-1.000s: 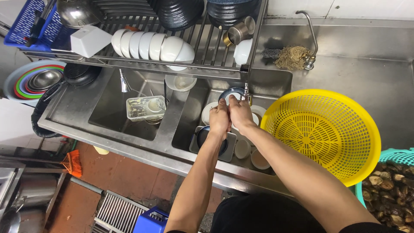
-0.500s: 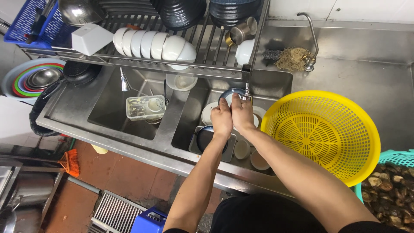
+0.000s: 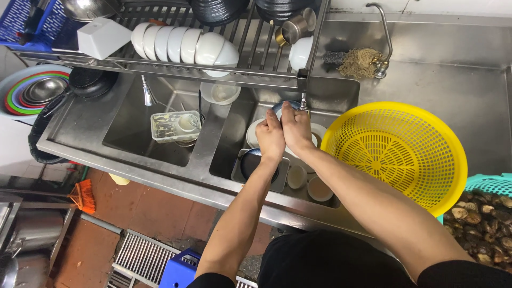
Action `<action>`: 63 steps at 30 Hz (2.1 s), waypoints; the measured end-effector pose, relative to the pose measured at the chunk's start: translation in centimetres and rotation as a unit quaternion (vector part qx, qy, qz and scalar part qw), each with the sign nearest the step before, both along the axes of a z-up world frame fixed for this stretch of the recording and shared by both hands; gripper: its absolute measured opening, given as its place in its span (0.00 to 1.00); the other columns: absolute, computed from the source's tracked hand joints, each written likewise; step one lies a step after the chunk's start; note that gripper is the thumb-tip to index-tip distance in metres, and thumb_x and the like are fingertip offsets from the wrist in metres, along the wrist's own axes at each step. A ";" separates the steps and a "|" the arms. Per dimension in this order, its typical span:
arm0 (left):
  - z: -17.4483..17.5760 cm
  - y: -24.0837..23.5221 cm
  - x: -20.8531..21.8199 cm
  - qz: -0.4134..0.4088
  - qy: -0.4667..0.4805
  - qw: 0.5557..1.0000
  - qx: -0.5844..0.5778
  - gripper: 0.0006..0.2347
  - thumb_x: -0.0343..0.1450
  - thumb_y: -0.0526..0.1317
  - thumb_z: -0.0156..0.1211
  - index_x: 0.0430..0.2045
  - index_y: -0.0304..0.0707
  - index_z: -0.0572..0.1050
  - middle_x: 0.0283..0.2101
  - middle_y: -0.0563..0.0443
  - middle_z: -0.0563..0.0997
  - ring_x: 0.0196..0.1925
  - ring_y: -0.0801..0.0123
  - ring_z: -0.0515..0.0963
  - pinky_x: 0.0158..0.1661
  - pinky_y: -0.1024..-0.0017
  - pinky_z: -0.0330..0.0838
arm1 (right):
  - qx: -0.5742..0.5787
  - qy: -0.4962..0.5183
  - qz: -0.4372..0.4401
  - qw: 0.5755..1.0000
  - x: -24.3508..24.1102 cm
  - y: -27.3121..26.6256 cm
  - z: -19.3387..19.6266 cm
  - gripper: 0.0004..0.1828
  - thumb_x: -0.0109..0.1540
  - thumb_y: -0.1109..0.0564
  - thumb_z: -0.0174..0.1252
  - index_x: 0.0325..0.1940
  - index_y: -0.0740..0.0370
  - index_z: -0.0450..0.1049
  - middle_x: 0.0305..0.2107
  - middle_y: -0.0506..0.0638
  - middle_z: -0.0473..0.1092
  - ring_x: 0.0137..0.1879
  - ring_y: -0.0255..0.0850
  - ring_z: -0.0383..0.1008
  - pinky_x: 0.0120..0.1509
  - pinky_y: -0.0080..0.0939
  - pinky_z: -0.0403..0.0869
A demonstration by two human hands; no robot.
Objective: The person moves a basket of dried mushrooms to a sink area and begins cleaning them. They pick up individual mushrooms, rinse them under running water, and place them into a yellow colander.
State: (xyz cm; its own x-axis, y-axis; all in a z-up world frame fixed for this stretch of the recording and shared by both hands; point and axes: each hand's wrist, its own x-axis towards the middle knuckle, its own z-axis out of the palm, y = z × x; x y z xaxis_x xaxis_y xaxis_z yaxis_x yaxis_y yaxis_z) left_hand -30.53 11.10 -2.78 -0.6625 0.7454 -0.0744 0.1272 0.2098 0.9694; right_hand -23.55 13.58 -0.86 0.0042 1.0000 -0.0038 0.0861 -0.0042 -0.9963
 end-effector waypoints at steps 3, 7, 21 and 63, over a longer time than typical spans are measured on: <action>0.8 -0.2 0.3 0.007 0.010 1.000 0.015 0.26 0.76 0.52 0.46 0.12 0.31 0.78 0.15 0.38 0.74 0.23 0.56 0.73 0.30 0.58 0.70 | 0.015 0.009 -0.002 1.000 -0.2 0.6 -0.6 0.32 0.68 0.41 0.48 0.11 0.56 0.68 0.10 0.49 0.64 0.25 0.40 0.68 0.35 0.40 0.68; 1.1 -0.4 0.5 0.001 0.013 0.999 0.035 0.26 0.77 0.51 0.47 0.11 0.31 0.77 0.14 0.40 0.75 0.23 0.61 0.73 0.28 0.60 0.70 | -0.007 -0.010 0.005 1.000 0.4 -0.1 1.1 0.34 0.67 0.40 0.50 0.12 0.63 0.66 0.11 0.56 0.62 0.26 0.47 0.67 0.37 0.48 0.67; 7.7 -0.3 -1.8 -0.037 -0.292 0.951 0.092 0.22 0.76 0.49 0.48 0.09 0.41 0.64 0.07 0.47 0.62 0.02 0.67 0.62 0.03 0.74 0.53 | -0.230 0.244 0.040 0.941 2.2 -0.1 6.0 0.28 0.71 0.39 0.44 0.21 0.55 0.64 0.09 0.42 0.53 0.11 0.31 0.53 0.12 0.27 0.51; 3.9 -0.2 0.7 -0.107 0.156 0.979 -0.070 0.25 0.74 0.54 0.50 0.07 0.39 0.77 0.12 0.41 0.74 0.27 0.39 0.79 0.30 0.53 0.72 | -0.056 -0.001 -0.020 0.998 2.2 -1.0 1.6 0.31 0.66 0.40 0.46 0.16 0.61 0.72 0.15 0.54 0.65 0.32 0.48 0.70 0.40 0.49 0.68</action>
State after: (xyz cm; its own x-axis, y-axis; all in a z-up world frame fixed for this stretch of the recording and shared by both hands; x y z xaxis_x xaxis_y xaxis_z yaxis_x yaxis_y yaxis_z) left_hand -29.86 10.86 1.15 -0.4992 0.8665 -0.0048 0.4689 0.2748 0.8394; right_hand -21.37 12.61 0.70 0.0446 0.9923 -0.1155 0.0862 -0.1190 -0.9891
